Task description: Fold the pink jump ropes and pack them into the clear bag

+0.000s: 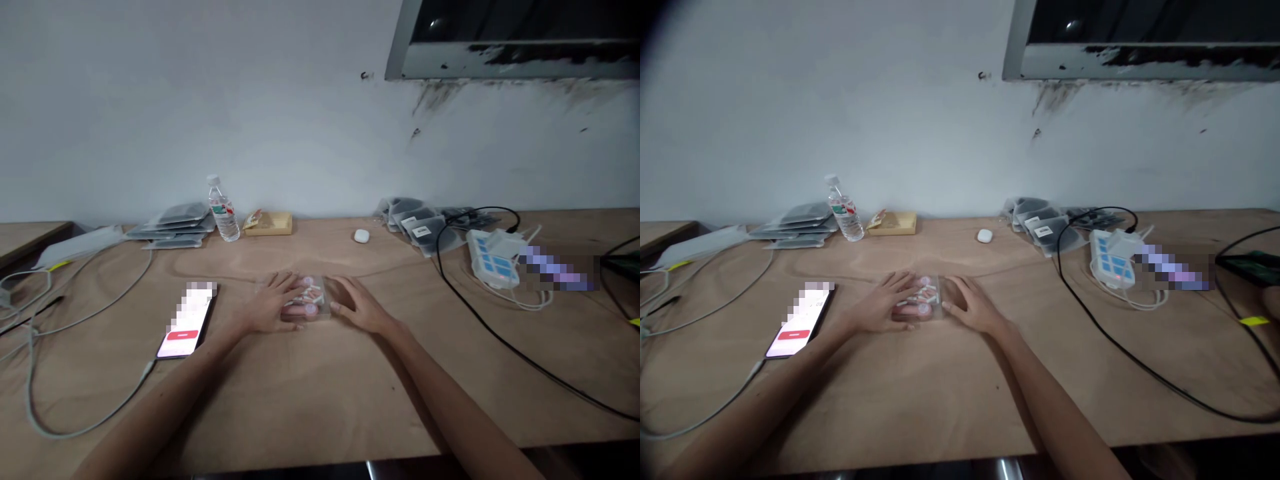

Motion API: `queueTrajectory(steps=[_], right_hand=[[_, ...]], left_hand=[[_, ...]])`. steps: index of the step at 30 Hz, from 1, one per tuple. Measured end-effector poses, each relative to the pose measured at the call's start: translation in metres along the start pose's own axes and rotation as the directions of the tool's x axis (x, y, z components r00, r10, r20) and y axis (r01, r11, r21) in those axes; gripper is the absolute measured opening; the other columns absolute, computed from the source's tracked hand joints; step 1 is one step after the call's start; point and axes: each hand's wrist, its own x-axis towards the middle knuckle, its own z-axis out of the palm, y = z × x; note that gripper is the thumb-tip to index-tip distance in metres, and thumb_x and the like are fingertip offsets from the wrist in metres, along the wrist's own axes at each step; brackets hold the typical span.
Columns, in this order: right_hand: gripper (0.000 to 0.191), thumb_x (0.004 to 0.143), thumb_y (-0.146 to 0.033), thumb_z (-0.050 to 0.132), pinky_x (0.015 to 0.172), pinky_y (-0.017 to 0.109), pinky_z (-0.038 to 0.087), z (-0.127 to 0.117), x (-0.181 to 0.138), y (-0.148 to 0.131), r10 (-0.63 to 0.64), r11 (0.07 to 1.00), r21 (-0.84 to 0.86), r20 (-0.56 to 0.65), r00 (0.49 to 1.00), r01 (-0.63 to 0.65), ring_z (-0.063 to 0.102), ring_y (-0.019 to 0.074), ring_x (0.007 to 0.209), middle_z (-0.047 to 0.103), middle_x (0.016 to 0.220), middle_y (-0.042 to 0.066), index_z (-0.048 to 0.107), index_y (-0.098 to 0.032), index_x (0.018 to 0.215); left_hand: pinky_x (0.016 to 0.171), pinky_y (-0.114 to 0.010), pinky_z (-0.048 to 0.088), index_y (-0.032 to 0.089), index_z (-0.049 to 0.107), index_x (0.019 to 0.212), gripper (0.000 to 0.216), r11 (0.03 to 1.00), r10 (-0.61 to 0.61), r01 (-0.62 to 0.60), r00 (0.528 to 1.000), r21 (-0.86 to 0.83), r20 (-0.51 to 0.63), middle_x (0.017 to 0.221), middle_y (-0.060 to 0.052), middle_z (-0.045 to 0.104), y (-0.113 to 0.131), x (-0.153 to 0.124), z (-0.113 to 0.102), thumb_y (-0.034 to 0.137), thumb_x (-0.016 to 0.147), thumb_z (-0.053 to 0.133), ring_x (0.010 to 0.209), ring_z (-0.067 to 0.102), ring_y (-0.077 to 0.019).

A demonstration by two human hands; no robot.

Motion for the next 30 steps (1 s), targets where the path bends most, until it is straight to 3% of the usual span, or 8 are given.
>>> queueTrajectory(steps=[2, 5, 12, 19, 24, 30], right_hand=[[0.069, 0.095, -0.05, 0.061, 0.114, 0.055, 0.038, 0.002, -0.001, 0.001, -0.021, 1.0, -0.017, 0.057, 0.998, 0.022, 0.045, 0.033, 0.139, 0.045, 0.153, 0.014, 0.034, -0.027, 0.154], [0.072, 0.096, -0.051, 0.058, 0.116, 0.056, 0.036, 0.003, -0.001, 0.0, -0.078, 0.997, -0.015, 0.108, 0.991, 0.08, 0.039, 0.0333, 0.145, 0.037, 0.16, 0.012, 0.028, -0.03, 0.158], [0.066, 0.097, -0.053, 0.056, 0.115, 0.056, 0.038, 0.005, 0.001, -0.004, -0.062, 0.998, -0.006, 0.086, 0.994, 0.063, 0.043, 0.0331, 0.143, 0.043, 0.157, 0.011, 0.034, -0.032, 0.156], [0.066, 0.098, -0.052, 0.054, 0.118, 0.057, 0.034, 0.007, 0.001, -0.008, -0.047, 0.998, -0.045, 0.128, 0.991, 0.053, 0.034, 0.0338, 0.148, 0.031, 0.164, 0.012, 0.033, -0.032, 0.157], [0.051, 0.103, -0.046, 0.047, 0.119, 0.058, 0.032, 0.012, 0.002, -0.006, -0.005, 0.999, -0.036, 0.057, 0.998, 0.007, 0.033, 0.0325, 0.149, 0.03, 0.165, 0.009, 0.044, -0.035, 0.152], [0.047, 0.103, -0.041, 0.046, 0.119, 0.055, 0.033, 0.017, 0.002, 0.005, 0.061, 0.996, -0.062, 0.015, 0.998, -0.06, 0.033, 0.0311, 0.15, 0.036, 0.162, 0.012, 0.05, -0.027, 0.148]], left_hand=[[0.12, -0.059, 0.019, 0.028, 0.029, 0.159, 0.094, 1.0, -0.002, 0.002, 1.0, 0.002, 0.01, 0.162, -0.011, 0.034, 0.002, 0.0, 0.0, 0.068, 0.082, 0.066, 0.15, 0.024, -0.0396], [0.118, -0.061, 0.021, 0.028, 0.026, 0.159, 0.095, 1.0, -0.011, 0.011, 1.0, 0.007, 0.009, 0.162, -0.013, 0.033, 0.003, 0.0, -0.001, 0.064, 0.082, 0.067, 0.149, 0.025, -0.0405], [0.12, -0.058, 0.021, 0.028, 0.024, 0.16, 0.092, 1.0, -0.024, 0.024, 0.999, 0.011, -0.028, 0.16, -0.012, 0.036, 0.003, -0.001, 0.004, 0.057, 0.084, 0.068, 0.15, 0.026, -0.037], [0.121, -0.057, 0.016, 0.029, 0.021, 0.161, 0.09, 0.999, -0.037, 0.037, 0.999, 0.014, -0.01, 0.163, -0.011, 0.032, 0.0, -0.002, 0.006, 0.062, 0.087, 0.061, 0.151, 0.024, -0.0354], [0.121, -0.055, 0.02, 0.031, 0.021, 0.16, 0.086, 1.0, 0.008, -0.008, 1.0, -0.004, -0.002, 0.161, -0.007, 0.037, -0.005, -0.003, 0.0, 0.059, 0.089, 0.059, 0.15, 0.027, -0.0342], [0.121, -0.056, 0.019, 0.032, 0.026, 0.159, 0.082, 0.998, -0.062, 0.062, 0.998, -0.024, -0.03, 0.163, -0.009, 0.032, -0.003, -0.005, 0.0, 0.058, 0.089, 0.06, 0.151, 0.024, -0.035]])
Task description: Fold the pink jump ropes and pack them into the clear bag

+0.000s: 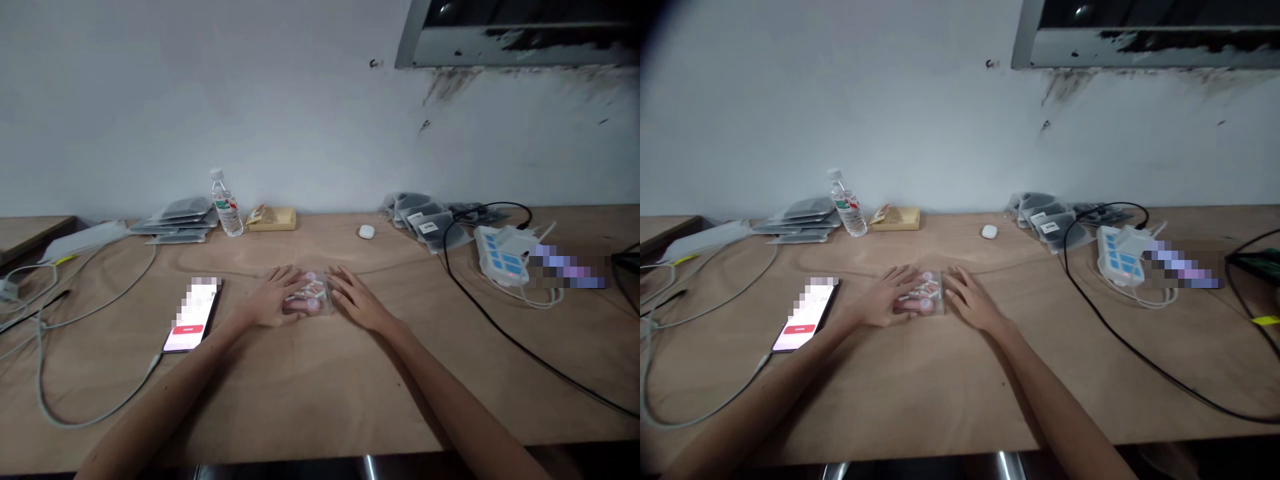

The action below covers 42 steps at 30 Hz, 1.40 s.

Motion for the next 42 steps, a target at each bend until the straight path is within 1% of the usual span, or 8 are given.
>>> queueTrajectory(steps=[6, 14, 18, 21, 26, 30, 37, 42], right_hand=[[0.038, 0.1, -0.036, 0.052, 0.117, 0.056, 0.037, 0.0, -0.001, 0.008, -0.033, 0.995, -0.097, 0.017, 0.999, 0.035, 0.038, 0.0339, 0.146, 0.037, 0.161, 0.013, 0.065, -0.024, 0.134], [0.041, 0.104, -0.044, 0.044, 0.116, 0.059, 0.036, 0.001, -0.002, 0.003, -0.018, 0.991, -0.135, 0.038, 0.999, 0.023, 0.041, 0.033, 0.144, 0.046, 0.156, 0.01, 0.061, -0.03, 0.139], [0.046, 0.097, -0.043, 0.056, 0.115, 0.06, 0.035, 0.002, -0.001, 0.001, -0.048, 0.992, -0.114, 0.05, 0.998, 0.053, 0.041, 0.0362, 0.143, 0.044, 0.157, 0.012, 0.059, -0.028, 0.141], [0.047, 0.093, -0.038, 0.06, 0.113, 0.059, 0.038, 0.006, 0.001, 0.001, -0.018, 0.998, -0.056, 0.015, 1.0, 0.018, 0.046, 0.0361, 0.139, 0.048, 0.153, 0.013, 0.06, -0.028, 0.139], [0.029, 0.088, -0.032, 0.065, 0.111, 0.057, 0.041, 0.013, 0.005, 0.003, 0.084, 0.995, 0.061, -0.056, 0.995, -0.08, 0.05, 0.0343, 0.135, 0.052, 0.147, 0.013, 0.072, -0.025, 0.115], [0.016, 0.086, -0.029, 0.066, 0.113, 0.055, 0.039, 0.012, 0.006, 0.002, 0.09, 0.987, 0.145, -0.106, 0.99, -0.074, 0.052, 0.0315, 0.133, 0.055, 0.142, 0.014, 0.073, -0.023, 0.099], [0.012, 0.087, -0.029, 0.062, 0.11, 0.051, 0.044, 0.007, 0.005, 0.012, 0.153, 0.967, 0.23, -0.183, 0.971, -0.11, 0.056, 0.0278, 0.126, 0.06, 0.13, 0.01, 0.073, -0.024, 0.09], [0.012, 0.085, -0.032, 0.064, 0.103, 0.049, 0.049, 0.003, 0.005, 0.025, 0.207, 0.963, 0.221, -0.228, 0.952, -0.156, 0.062, 0.0275, 0.115, 0.062, 0.122, 0.01, 0.071, -0.024, 0.078]], left_hand=[[0.12, -0.056, 0.022, 0.03, 0.027, 0.159, 0.082, 1.0, -0.026, 0.026, 1.0, 0.016, -0.001, 0.161, -0.011, 0.035, 0.004, -0.001, -0.003, 0.057, 0.09, 0.06, 0.149, 0.029, -0.0354], [0.12, -0.055, 0.023, 0.029, 0.027, 0.159, 0.081, 1.0, -0.003, 0.003, 1.0, 0.024, -0.017, 0.161, -0.013, 0.035, -0.002, -0.001, 0.004, 0.059, 0.09, 0.058, 0.148, 0.03, -0.035], [0.119, -0.058, 0.022, 0.031, 0.026, 0.159, 0.082, 1.0, 0.016, -0.016, 1.0, 0.007, -0.013, 0.161, -0.012, 0.035, -0.002, 0.002, 0.005, 0.061, 0.09, 0.058, 0.148, 0.028, -0.0368], [0.119, -0.06, 0.02, 0.034, 0.027, 0.158, 0.079, 0.999, 0.031, -0.031, 1.0, 0.012, 0.004, 0.162, -0.009, 0.034, 0.001, 0.006, 0.004, 0.062, 0.09, 0.056, 0.149, 0.025, -0.0377], [0.119, -0.063, 0.018, 0.032, 0.035, 0.155, 0.079, 0.998, 0.039, -0.039, 0.999, 0.04, -0.004, 0.161, -0.01, 0.034, 0.015, 0.009, 0.006, 0.063, 0.087, 0.059, 0.148, 0.025, -0.0402], [0.118, -0.064, 0.017, 0.027, 0.035, 0.156, 0.078, 0.997, 0.0, 0.0, 1.0, 0.077, -0.002, 0.16, -0.014, 0.033, 0.028, 0.007, 0.01, 0.061, 0.089, 0.057, 0.147, 0.025, -0.0424], [0.119, -0.06, 0.018, 0.031, 0.021, 0.161, 0.082, 0.999, -0.004, 0.002, 0.999, 0.042, 0.033, 0.162, -0.012, 0.032, 0.028, 0.008, 0.008, 0.061, 0.092, 0.054, 0.15, 0.024, -0.0394], [0.119, -0.059, 0.021, 0.034, 0.021, 0.161, 0.085, 0.997, -0.031, 0.028, 0.999, 0.065, 0.04, 0.162, -0.013, 0.032, 0.028, 0.009, 0.004, 0.064, 0.09, 0.057, 0.148, 0.029, -0.0399]])
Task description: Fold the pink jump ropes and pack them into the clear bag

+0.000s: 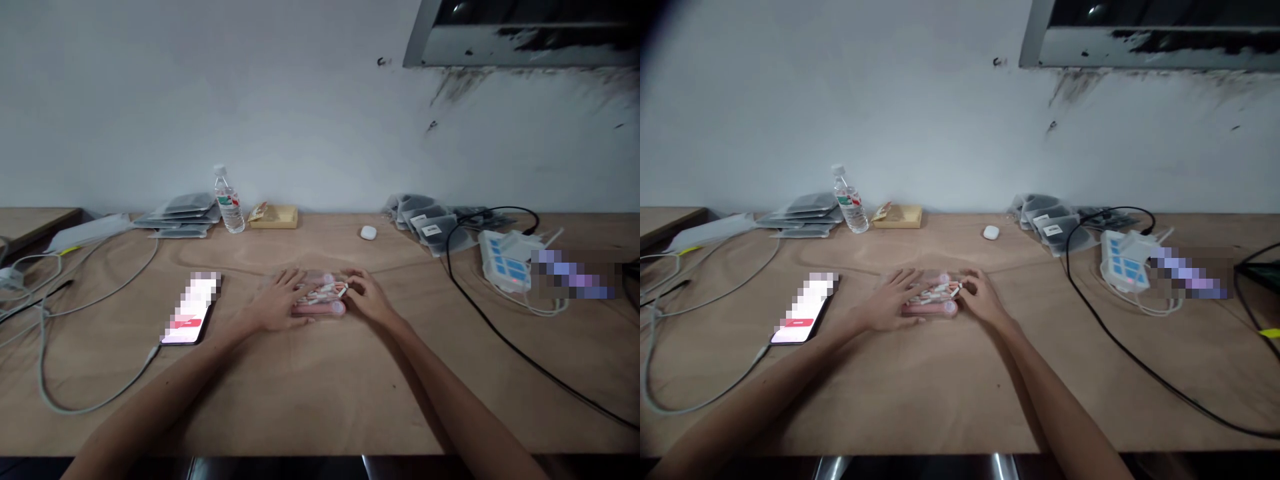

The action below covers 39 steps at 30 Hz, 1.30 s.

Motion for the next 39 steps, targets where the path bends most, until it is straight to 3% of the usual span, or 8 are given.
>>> queueTrajectory(steps=[4, 11, 14, 20, 24, 34, 39], right_hand=[[0.011, 0.081, -0.031, 0.066, 0.105, 0.051, 0.046, -0.008, 0.003, 0.003, -0.021, 0.998, -0.057, -0.002, 1.0, 0.021, 0.059, 0.03, 0.119, 0.063, 0.122, 0.012, 0.071, -0.023, 0.076], [0.016, 0.081, -0.038, 0.064, 0.1, 0.054, 0.048, -0.027, 0.007, 0.017, 0.049, 0.987, -0.148, -0.121, 0.991, -0.067, 0.063, 0.032, 0.11, 0.065, 0.114, 0.012, 0.069, -0.023, 0.077], [0.02, 0.081, -0.037, 0.065, 0.104, 0.055, 0.046, -0.031, 0.006, 0.011, 0.0, 0.987, -0.157, -0.121, 0.993, -0.019, 0.059, 0.0335, 0.117, 0.064, 0.121, 0.013, 0.07, -0.023, 0.093], [0.045, 0.088, -0.027, 0.059, 0.114, 0.052, 0.041, -0.033, 0.0, -0.024, -0.229, 0.973, 0.011, 0.082, 0.97, 0.229, 0.049, 0.0306, 0.136, 0.055, 0.143, 0.009, 0.058, -0.028, 0.134], [0.059, 0.088, -0.035, 0.067, 0.114, 0.054, 0.04, -0.031, -0.002, -0.034, -0.344, 0.93, -0.059, 0.198, 0.918, 0.362, 0.049, 0.0324, 0.137, 0.053, 0.147, 0.012, 0.05, -0.028, 0.144], [0.088, 0.078, -0.047, 0.078, 0.116, 0.056, 0.037, -0.02, -0.004, -0.029, -0.302, 0.889, -0.228, 0.355, 0.885, 0.396, 0.037, 0.0345, 0.146, 0.043, 0.156, 0.016, 0.039, -0.025, 0.154], [0.083, 0.074, -0.041, 0.079, 0.115, 0.053, 0.038, -0.018, -0.003, -0.028, -0.256, 0.866, -0.322, 0.371, 0.893, 0.382, 0.04, 0.0339, 0.143, 0.045, 0.154, 0.014, 0.047, -0.024, 0.149]], left_hand=[[0.119, -0.059, 0.021, 0.033, 0.025, 0.16, 0.084, 1.0, -0.008, 0.008, 1.0, 0.0, 0.003, 0.162, -0.013, 0.031, -0.002, -0.001, 0.001, 0.064, 0.089, 0.058, 0.149, 0.027, -0.0403], [0.12, -0.058, 0.021, 0.03, 0.035, 0.156, 0.08, 1.0, -0.005, 0.004, 1.0, -0.018, -0.03, 0.162, -0.012, 0.033, -0.017, -0.006, 0.003, 0.065, 0.088, 0.059, 0.149, 0.026, -0.0388], [0.121, -0.058, 0.02, 0.03, 0.034, 0.156, 0.079, 0.999, 0.025, -0.026, 0.999, -0.02, -0.037, 0.163, -0.012, 0.031, -0.023, -0.008, 0.001, 0.065, 0.089, 0.059, 0.15, 0.025, -0.038], [0.12, -0.059, 0.02, 0.029, 0.033, 0.157, 0.078, 0.997, 0.076, -0.075, 0.997, 0.02, -0.024, 0.164, -0.014, 0.027, -0.027, -0.008, 0.001, 0.063, 0.092, 0.055, 0.151, 0.024, -0.0389], [0.12, -0.059, 0.022, 0.029, 0.035, 0.156, 0.078, 0.997, 0.072, -0.071, 0.997, 0.01, -0.037, 0.164, -0.015, 0.028, -0.027, -0.008, 0.001, 0.062, 0.09, 0.058, 0.15, 0.025, -0.0394], [0.12, -0.059, 0.023, 0.027, 0.046, 0.15, 0.075, 0.998, 0.06, -0.058, 0.997, 0.036, -0.041, 0.162, -0.014, 0.031, -0.024, -0.008, 0.002, 0.064, 0.087, 0.062, 0.15, 0.026, -0.039], [0.119, -0.06, 0.024, 0.027, 0.047, 0.15, 0.074, 0.999, 0.049, -0.048, 0.997, 0.022, -0.054, 0.161, -0.015, 0.035, -0.016, -0.01, 0.004, 0.063, 0.087, 0.062, 0.149, 0.029, -0.0391]])
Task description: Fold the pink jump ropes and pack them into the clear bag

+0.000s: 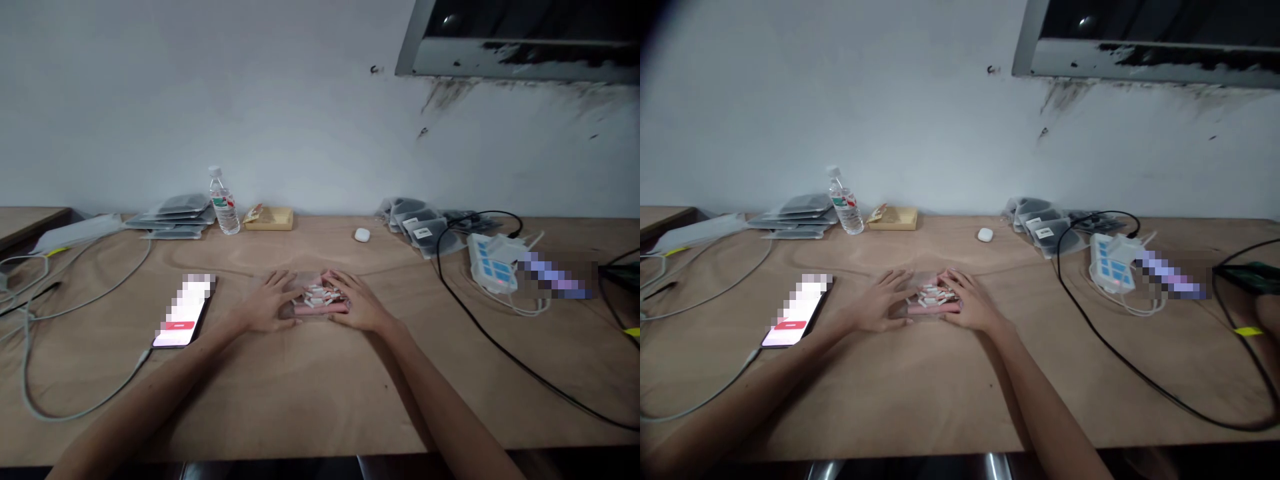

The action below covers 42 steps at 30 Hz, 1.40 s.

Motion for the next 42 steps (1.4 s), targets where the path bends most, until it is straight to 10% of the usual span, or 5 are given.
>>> queueTrajectory(steps=[25, 33, 42], right_hand=[[0.077, 0.079, -0.04, 0.076, 0.116, 0.053, 0.038, 0.004, 0.001, 0.004, 0.053, 0.994, -0.101, 0.01, 0.999, -0.052, 0.041, 0.0352, 0.142, 0.05, 0.152, 0.013, 0.05, -0.021, 0.148], [0.071, 0.085, -0.054, 0.069, 0.113, 0.053, 0.039, -0.008, -0.005, 0.011, 0.171, 0.975, -0.134, -0.042, 0.984, -0.175, 0.045, 0.0359, 0.137, 0.052, 0.148, 0.014, 0.05, -0.022, 0.146], [0.063, 0.087, -0.048, 0.068, 0.115, 0.052, 0.037, 0.0, -0.001, 0.01, 0.055, 0.991, -0.122, -0.047, 0.997, -0.061, 0.044, 0.0336, 0.138, 0.051, 0.149, 0.013, 0.055, -0.024, 0.144]], left_hand=[[0.121, -0.057, 0.021, 0.022, 0.039, 0.154, 0.082, 0.998, -0.056, 0.055, 0.998, 0.013, 0.032, 0.161, -0.016, 0.034, 0.006, 0.008, 0.0, 0.075, 0.092, 0.044, 0.151, 0.025, -0.0368], [0.118, -0.056, 0.028, 0.027, 0.054, 0.144, 0.053, 0.981, -0.124, 0.128, 0.992, 0.143, -0.039, 0.152, -0.012, 0.048, 0.005, 0.007, 0.003, 0.057, 0.102, 0.041, 0.143, 0.04, -0.034], [0.12, -0.058, 0.021, 0.029, 0.036, 0.155, 0.053, 0.964, -0.205, 0.21, 0.978, 0.16, -0.047, 0.159, -0.009, 0.04, 0.021, 0.005, 0.02, 0.049, 0.107, 0.029, 0.15, 0.03, -0.0324]])
